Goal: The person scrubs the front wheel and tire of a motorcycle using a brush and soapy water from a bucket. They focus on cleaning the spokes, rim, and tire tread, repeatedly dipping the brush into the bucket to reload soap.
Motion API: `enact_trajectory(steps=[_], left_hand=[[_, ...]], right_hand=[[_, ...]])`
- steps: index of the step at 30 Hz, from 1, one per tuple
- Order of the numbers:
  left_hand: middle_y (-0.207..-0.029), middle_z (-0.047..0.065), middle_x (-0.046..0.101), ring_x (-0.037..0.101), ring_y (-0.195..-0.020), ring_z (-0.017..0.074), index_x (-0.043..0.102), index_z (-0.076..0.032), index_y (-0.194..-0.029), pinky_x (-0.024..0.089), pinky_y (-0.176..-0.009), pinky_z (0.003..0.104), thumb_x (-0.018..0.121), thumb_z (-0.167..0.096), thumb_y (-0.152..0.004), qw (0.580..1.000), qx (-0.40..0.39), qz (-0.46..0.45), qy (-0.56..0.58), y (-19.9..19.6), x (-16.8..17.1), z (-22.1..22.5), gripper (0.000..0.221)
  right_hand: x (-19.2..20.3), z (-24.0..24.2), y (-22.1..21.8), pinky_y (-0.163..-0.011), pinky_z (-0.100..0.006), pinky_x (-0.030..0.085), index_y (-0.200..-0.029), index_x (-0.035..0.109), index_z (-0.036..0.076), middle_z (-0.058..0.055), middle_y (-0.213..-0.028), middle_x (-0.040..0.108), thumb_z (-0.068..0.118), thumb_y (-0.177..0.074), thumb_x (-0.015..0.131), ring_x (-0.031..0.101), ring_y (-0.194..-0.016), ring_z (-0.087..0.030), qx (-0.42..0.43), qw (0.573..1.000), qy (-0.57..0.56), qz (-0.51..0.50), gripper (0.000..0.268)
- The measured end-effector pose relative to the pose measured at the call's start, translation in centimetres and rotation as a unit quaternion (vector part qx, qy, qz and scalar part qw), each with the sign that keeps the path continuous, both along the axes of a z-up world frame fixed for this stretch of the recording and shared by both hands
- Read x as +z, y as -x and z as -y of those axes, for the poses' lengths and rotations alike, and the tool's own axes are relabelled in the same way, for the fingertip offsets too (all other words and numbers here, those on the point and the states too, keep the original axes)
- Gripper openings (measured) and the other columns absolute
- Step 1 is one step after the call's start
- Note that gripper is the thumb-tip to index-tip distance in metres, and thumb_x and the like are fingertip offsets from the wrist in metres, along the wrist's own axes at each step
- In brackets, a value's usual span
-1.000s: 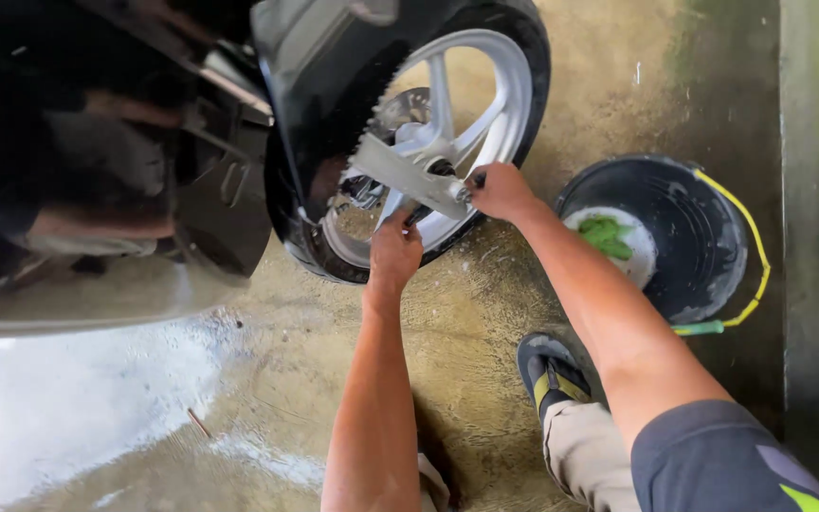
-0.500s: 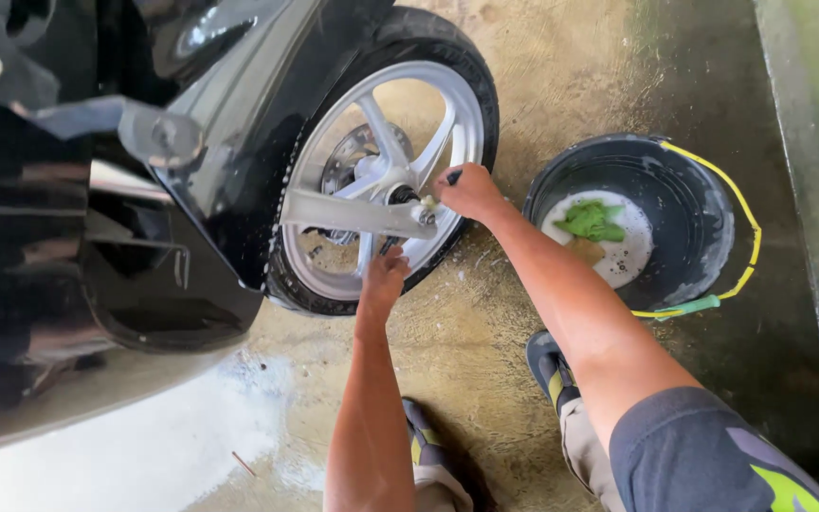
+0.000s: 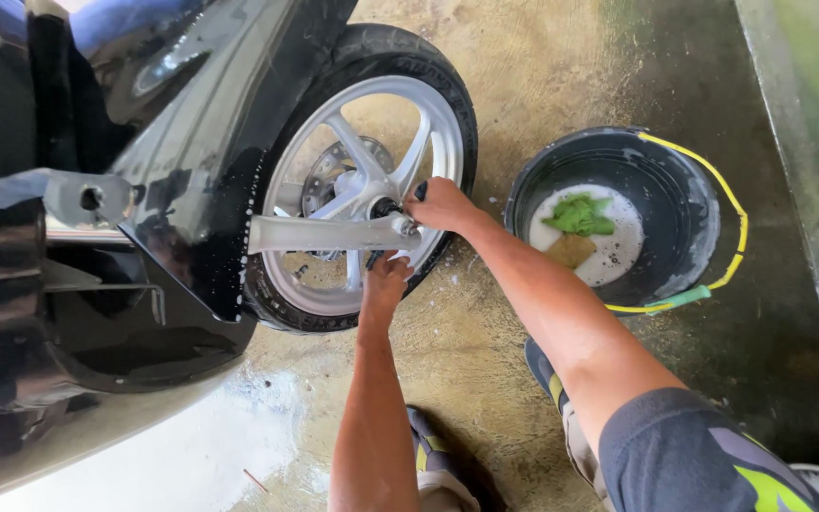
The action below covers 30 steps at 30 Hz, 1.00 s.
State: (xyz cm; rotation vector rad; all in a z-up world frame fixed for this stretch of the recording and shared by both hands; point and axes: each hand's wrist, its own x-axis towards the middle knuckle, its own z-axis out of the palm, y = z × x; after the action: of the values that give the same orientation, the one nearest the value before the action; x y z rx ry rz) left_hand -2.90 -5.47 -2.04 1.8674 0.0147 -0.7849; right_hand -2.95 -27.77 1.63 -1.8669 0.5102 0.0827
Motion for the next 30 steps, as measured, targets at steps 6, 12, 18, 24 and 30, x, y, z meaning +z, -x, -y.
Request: enact_trajectory(steps=[6,12,18,24,30], left_hand=[[-0.132,0.022,0.066,0.063,-0.122,0.043,0.048,-0.005,-0.15,0.044,-0.103,0.068,0.059,-0.02,-0.096,1.0,0.013,-0.008,0.008,-0.2,0.2,-0.6,0.057],[-0.133,0.02,0.065,0.065,-0.122,0.0418,0.047,-0.009,-0.151,0.046,-0.103,0.064,0.06,-0.019,-0.092,0.999,0.027,-0.02,0.012,-0.3,-0.1,-0.8,0.061],[-0.13,0.019,0.068,0.068,-0.117,0.0385,0.051,-0.008,-0.148,0.051,-0.099,0.058,0.061,-0.02,-0.093,1.0,0.025,-0.012,-0.006,-0.2,0.3,-0.6,0.058],[-0.131,0.024,0.066,0.068,-0.117,0.039,0.052,-0.004,-0.149,0.055,-0.095,0.057,0.063,-0.022,-0.098,1.0,0.028,-0.005,-0.009,-1.0,-1.8,-1.2,0.056],[-0.126,0.023,0.069,0.071,-0.112,0.0359,0.053,-0.004,-0.147,0.059,-0.093,0.054,0.065,-0.022,-0.097,1.0,0.015,0.0,-0.018,-1.5,-3.6,-1.5,0.054]], right_hand=[[-0.5,2.7,1.1,-0.075,-0.048,0.063,-0.09,0.075,0.014,-0.016,-0.082,0.073,0.024,-0.092,0.062,0.075,-0.086,-0.041,-0.013,0.975,0.22,-0.007,0.017],[3.3,1.6,2.6,-0.07,-0.053,0.058,-0.092,0.073,0.008,-0.018,-0.082,0.072,0.016,-0.095,0.06,0.07,-0.083,-0.041,-0.008,0.998,0.029,0.048,0.016],[-4.1,3.4,-0.6,-0.077,-0.048,0.065,-0.083,0.075,0.022,-0.012,-0.086,0.074,0.024,-0.08,0.069,0.075,-0.09,-0.039,0.013,0.968,0.245,-0.049,0.007],[2.8,5.8,1.5,-0.079,-0.05,0.062,-0.104,0.076,0.016,-0.011,-0.099,0.07,0.011,-0.087,0.069,0.072,-0.096,-0.037,0.015,0.896,0.396,0.201,0.019],[-2.4,1.7,4.0,-0.083,-0.056,0.061,-0.088,0.076,0.014,-0.015,-0.091,0.078,0.009,-0.079,0.064,0.075,-0.094,-0.042,0.151,0.947,0.282,0.026,0.016]])
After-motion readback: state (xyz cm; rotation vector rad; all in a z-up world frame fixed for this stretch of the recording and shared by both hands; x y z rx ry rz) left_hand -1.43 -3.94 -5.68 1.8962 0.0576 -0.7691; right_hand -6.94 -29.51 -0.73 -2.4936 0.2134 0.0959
